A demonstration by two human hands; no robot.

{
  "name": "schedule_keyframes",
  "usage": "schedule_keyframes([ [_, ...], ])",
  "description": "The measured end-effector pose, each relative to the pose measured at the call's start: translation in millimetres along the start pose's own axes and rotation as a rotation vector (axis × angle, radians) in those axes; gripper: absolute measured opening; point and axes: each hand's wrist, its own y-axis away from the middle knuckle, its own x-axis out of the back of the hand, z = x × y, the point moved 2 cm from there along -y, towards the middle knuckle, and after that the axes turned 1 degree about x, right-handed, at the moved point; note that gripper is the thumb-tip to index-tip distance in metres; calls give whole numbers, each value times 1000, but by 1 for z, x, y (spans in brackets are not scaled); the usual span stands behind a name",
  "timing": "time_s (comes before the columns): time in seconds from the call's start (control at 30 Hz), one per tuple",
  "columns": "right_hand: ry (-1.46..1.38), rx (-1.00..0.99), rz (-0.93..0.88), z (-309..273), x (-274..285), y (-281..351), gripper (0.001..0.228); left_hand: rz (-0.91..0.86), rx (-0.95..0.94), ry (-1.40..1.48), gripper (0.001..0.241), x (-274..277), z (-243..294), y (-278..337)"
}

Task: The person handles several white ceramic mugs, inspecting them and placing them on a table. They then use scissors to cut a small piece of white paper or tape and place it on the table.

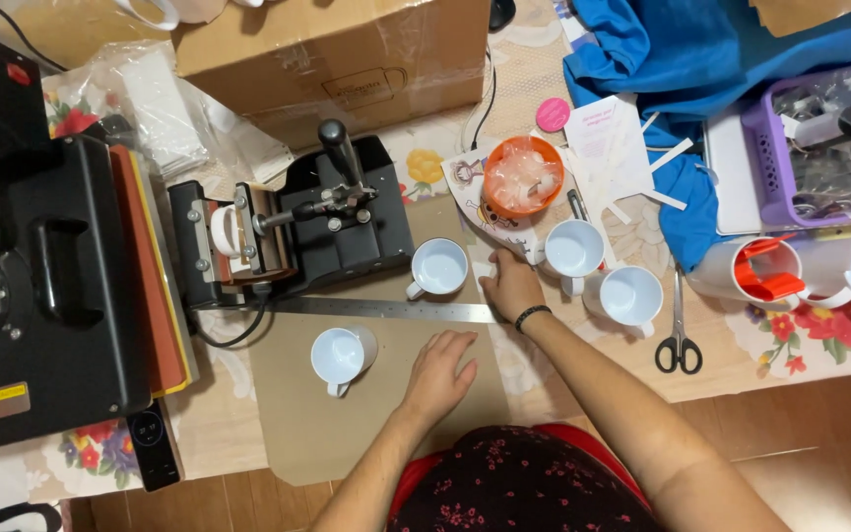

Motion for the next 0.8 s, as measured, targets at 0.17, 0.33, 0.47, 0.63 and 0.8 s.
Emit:
schedule_keyframes([
  [0.17, 154, -42, -20, -10, 5, -11, 34, 11, -18, 37, 38, 7, -14, 17],
  [0.33, 0, -121, -67, -16, 13, -10, 15, 12, -5, 99, 35, 17, -17, 22],
  [0.47, -166, -198, 46, 14, -6, -22, 20, 30, -23, 142, 33, 20, -16, 17],
  [0.63, -78, -76, 212, -11, 28, 38, 27, 70, -22, 245, 33, 28, -2, 15],
  [0.8, -300, 185, 127, -40, 66, 136, 23, 140, -34, 299, 44, 45, 34, 16],
])
